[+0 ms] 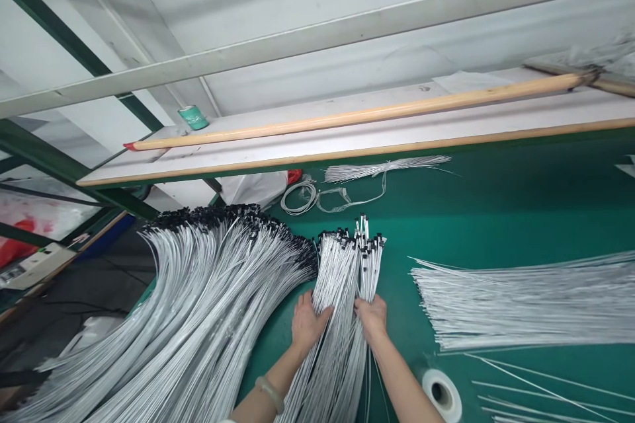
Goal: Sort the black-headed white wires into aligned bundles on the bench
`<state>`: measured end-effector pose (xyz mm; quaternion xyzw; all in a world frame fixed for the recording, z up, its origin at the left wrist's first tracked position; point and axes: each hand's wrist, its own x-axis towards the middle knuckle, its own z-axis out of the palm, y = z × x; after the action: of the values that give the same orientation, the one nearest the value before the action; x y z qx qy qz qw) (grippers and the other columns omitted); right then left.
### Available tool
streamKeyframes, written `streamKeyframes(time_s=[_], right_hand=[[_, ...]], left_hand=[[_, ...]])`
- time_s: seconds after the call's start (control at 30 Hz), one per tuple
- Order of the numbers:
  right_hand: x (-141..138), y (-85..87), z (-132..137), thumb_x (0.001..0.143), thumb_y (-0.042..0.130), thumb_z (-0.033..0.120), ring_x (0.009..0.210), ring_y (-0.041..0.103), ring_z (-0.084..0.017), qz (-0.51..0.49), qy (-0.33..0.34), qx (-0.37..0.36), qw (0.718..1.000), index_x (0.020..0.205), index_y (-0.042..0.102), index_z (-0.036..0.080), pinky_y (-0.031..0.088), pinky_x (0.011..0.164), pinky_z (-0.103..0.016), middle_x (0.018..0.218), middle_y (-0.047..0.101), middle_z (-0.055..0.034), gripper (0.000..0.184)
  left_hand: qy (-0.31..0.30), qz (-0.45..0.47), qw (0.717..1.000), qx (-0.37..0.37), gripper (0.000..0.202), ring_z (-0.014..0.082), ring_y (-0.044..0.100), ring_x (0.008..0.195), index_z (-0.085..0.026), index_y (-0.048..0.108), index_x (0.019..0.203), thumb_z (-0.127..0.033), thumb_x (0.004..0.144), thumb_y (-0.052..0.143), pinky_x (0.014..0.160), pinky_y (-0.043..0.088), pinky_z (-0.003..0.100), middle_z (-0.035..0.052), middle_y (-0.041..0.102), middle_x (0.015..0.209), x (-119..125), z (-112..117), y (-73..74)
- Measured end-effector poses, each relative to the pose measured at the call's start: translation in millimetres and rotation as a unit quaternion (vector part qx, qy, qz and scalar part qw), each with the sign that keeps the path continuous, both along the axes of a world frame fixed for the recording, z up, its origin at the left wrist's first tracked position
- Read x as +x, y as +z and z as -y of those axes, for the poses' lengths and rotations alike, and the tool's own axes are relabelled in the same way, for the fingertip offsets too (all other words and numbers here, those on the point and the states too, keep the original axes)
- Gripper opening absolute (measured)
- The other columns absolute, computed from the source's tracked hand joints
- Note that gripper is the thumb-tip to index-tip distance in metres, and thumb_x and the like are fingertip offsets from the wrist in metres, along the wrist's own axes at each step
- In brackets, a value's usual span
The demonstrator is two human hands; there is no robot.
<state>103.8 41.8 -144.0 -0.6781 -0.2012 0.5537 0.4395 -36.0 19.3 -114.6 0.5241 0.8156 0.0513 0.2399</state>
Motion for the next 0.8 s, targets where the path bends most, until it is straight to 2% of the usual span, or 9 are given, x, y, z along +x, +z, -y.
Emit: streamKeyframes(time_s=[0.2, 0.3, 0.37, 0.47, 0.57, 0.67, 0.8], right_hand=[[5.4, -2.9, -0.1, 0.049, 0.058, 0.024, 0.059, 0.063, -0.024, -0.035, -0.003, -0.022, 0.999, 0.063, 0.056, 0.017, 0.046, 0.046, -0.028, 0.054, 0.064, -0.0038, 0.016], [9.5, -0.6, -0.9, 0.046, 0.067, 0.03, 0.07, 0.065, -0.026, -0.066, 0.005, -0.024, 0.997, 0.07, 0.058, 0.017, 0.05, 0.053, -0.03, 0.065, 0.068, -0.0065, 0.029], [11.8, 1.0, -1.2, 0.04, 0.071, 0.028, 0.072, 0.066, -0.027, -0.086, 0.009, -0.027, 0.996, 0.073, 0.059, 0.016, 0.051, 0.057, -0.031, 0.069, 0.069, -0.0079, 0.037], [14.9, 2.4, -0.3, 0.038, 0.071, 0.021, 0.064, 0.065, -0.027, -0.104, 0.001, -0.041, 0.994, 0.069, 0.059, 0.016, 0.051, 0.054, -0.033, 0.059, 0.067, -0.0062, 0.034], [17.4, 4.3, 2.3, 0.04, 0.066, 0.019, 0.055, 0.063, -0.025, -0.113, -0.023, -0.044, 0.992, 0.064, 0.058, 0.016, 0.049, 0.049, -0.032, 0.048, 0.062, -0.002, 0.026], [17.7, 9.3, 5.7, 0.041, 0.065, 0.018, 0.046, 0.059, -0.02, -0.119, -0.048, -0.035, 0.991, 0.063, 0.057, 0.017, 0.046, 0.044, -0.029, 0.045, 0.06, 0.0002, 0.023], [14.5, 18.7, 11.1, 0.042, 0.066, 0.019, 0.039, 0.052, -0.013, -0.137, -0.071, -0.004, 0.988, 0.06, 0.054, 0.018, 0.042, 0.04, -0.025, 0.043, 0.056, 0.0033, 0.022]], left_hand=[[-0.009, 0.011, 1.0, 0.013, 0.063, 0.0286, 0.043, 0.114, -0.004, 0.036, 0.127, -0.041, 0.077, 0.047, 0.09, 0.034, 0.032, 0.0181, 0.048, 0.124, -3.9, 3.2, -0.4], [-0.011, 0.023, 1.0, 0.016, 0.063, 0.0285, 0.042, 0.116, -0.003, 0.034, 0.128, -0.041, 0.079, 0.045, 0.09, 0.034, 0.032, 0.0188, 0.047, 0.125, -4.9, 4.4, -0.5], [-0.01, 0.023, 1.0, 0.007, 0.062, 0.0289, 0.041, 0.116, -0.005, 0.033, 0.128, -0.04, 0.079, 0.044, 0.089, 0.035, 0.034, 0.0187, 0.047, 0.125, -3.2, 5.5, 1.2], [-0.007, -0.011, 1.0, 0.0, 0.058, 0.0309, 0.04, 0.115, -0.008, 0.033, 0.129, -0.038, 0.079, 0.043, 0.086, 0.036, 0.039, 0.0186, 0.045, 0.125, 2.8, 7.8, 5.4], [-0.026, -0.055, 0.998, 0.033, 0.055, 0.0323, 0.035, 0.119, -0.012, 0.034, 0.129, -0.037, 0.081, 0.04, 0.087, 0.034, 0.044, 0.0183, 0.04, 0.131, 12.0, 9.1, 10.5], [-0.101, -0.049, 0.99, 0.085, 0.05, 0.0305, 0.027, 0.125, -0.016, 0.034, 0.131, -0.031, 0.084, 0.035, 0.094, 0.029, 0.045, 0.0139, 0.033, 0.139, 23.6, 7.2, 18.3], [-0.264, 0.004, 0.961, 0.086, 0.049, 0.027, 0.017, 0.132, -0.026, 0.04, 0.13, -0.019, 0.081, 0.038, 0.106, 0.014, 0.046, 0.0013, 0.028, 0.145, 39.4, -1.3, 29.4]])
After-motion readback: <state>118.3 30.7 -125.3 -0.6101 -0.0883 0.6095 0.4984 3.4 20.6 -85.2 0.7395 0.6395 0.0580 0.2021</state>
